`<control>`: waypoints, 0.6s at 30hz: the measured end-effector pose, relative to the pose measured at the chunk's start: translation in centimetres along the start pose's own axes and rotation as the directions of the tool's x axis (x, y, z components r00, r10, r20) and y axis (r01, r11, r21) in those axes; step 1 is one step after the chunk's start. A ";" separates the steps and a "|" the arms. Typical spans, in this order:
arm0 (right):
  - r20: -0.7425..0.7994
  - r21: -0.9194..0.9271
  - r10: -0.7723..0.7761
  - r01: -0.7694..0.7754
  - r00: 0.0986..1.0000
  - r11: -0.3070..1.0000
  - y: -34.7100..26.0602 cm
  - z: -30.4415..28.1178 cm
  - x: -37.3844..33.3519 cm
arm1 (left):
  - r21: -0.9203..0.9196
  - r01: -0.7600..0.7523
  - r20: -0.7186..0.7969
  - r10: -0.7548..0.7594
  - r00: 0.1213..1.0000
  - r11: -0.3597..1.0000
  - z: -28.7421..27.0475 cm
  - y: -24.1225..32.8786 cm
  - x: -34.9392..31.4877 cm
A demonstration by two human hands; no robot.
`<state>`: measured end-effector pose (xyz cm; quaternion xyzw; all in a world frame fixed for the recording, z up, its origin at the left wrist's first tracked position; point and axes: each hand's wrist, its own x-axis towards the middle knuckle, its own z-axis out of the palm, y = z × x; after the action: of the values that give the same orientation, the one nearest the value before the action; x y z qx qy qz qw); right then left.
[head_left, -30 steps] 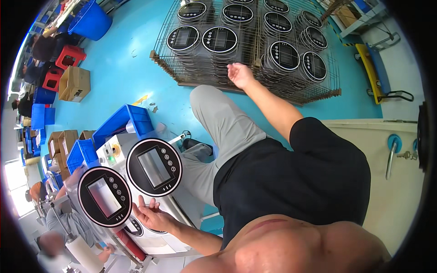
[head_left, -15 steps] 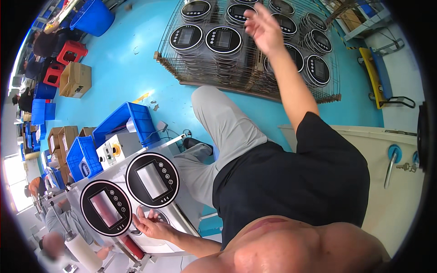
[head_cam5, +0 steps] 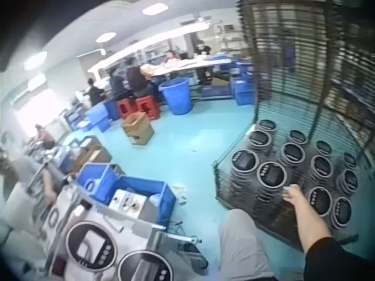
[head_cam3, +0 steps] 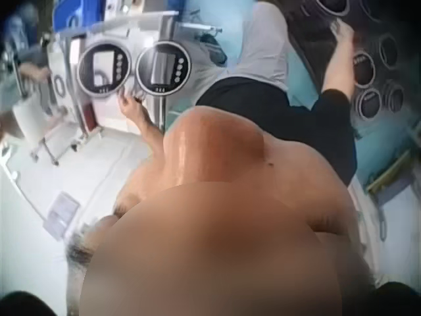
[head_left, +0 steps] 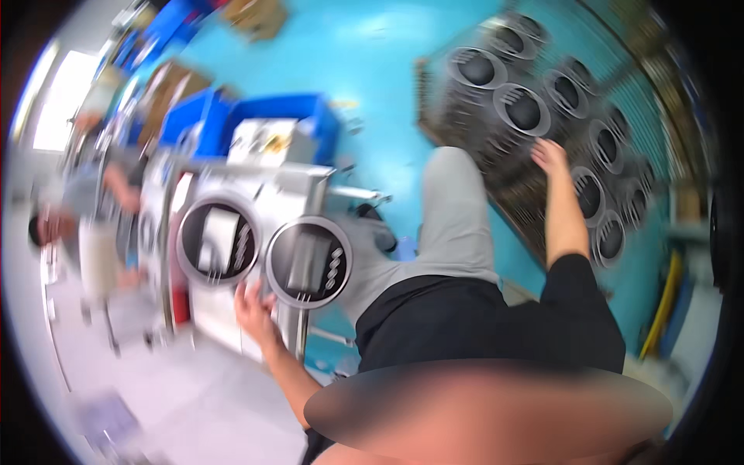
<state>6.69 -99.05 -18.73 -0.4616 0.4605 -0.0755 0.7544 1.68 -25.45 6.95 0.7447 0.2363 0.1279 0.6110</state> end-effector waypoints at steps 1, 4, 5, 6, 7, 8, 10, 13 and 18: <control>-0.021 0.025 -0.054 0.054 0.998 0.998 0.4 0.4 1.4 | 0.061 0.017 -0.026 -0.015 1.000 0.998 0.3 0.5 -0.4; -0.015 0.012 -0.069 0.069 0.998 0.998 -1.9 -5.1 7.2 | 0.024 0.069 0.049 -0.071 0.996 0.997 1.8 -0.9 0.0; 0.001 -0.002 -0.052 0.052 0.999 0.999 -0.9 -3.3 7.5 | 0.043 0.050 0.031 -0.052 0.998 0.998 1.2 -0.8 -0.2; 0.060 -0.025 -0.071 0.073 0.996 0.997 -2.3 -4.8 8.7 | 0.014 0.074 0.032 -0.074 0.997 0.997 1.4 -1.4 -0.1; -0.074 -0.061 -0.064 0.059 0.995 0.996 -0.2 -0.8 7.8 | 0.073 0.079 0.005 -0.079 0.997 0.994 1.0 -0.6 -1.0; 0.020 -0.061 -0.115 0.116 0.993 0.991 -1.0 -2.8 8.8 | 0.033 0.089 0.017 -0.090 0.996 0.995 0.8 -1.8 -0.4; 0.005 -0.063 -0.173 0.173 0.985 0.983 -1.1 -2.4 8.9 | -0.005 0.106 0.012 -0.106 0.994 0.994 0.2 -3.3 -0.3; -0.202 -0.152 -0.379 0.353 0.903 0.923 1.6 0.5 4.0 | -0.003 0.131 -0.057 -0.131 0.990 0.991 -1.0 -4.4 -1.2; -0.011 0.277 -0.298 0.289 0.955 0.916 5.0 -1.1 1.7 | 0.006 0.164 -0.083 -0.163 0.983 0.987 -1.2 -5.1 -2.2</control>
<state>5.26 -97.81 -23.82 -0.4170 0.3592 -0.2440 0.7985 -1.79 -24.88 2.53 0.7207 0.3224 0.1067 0.6044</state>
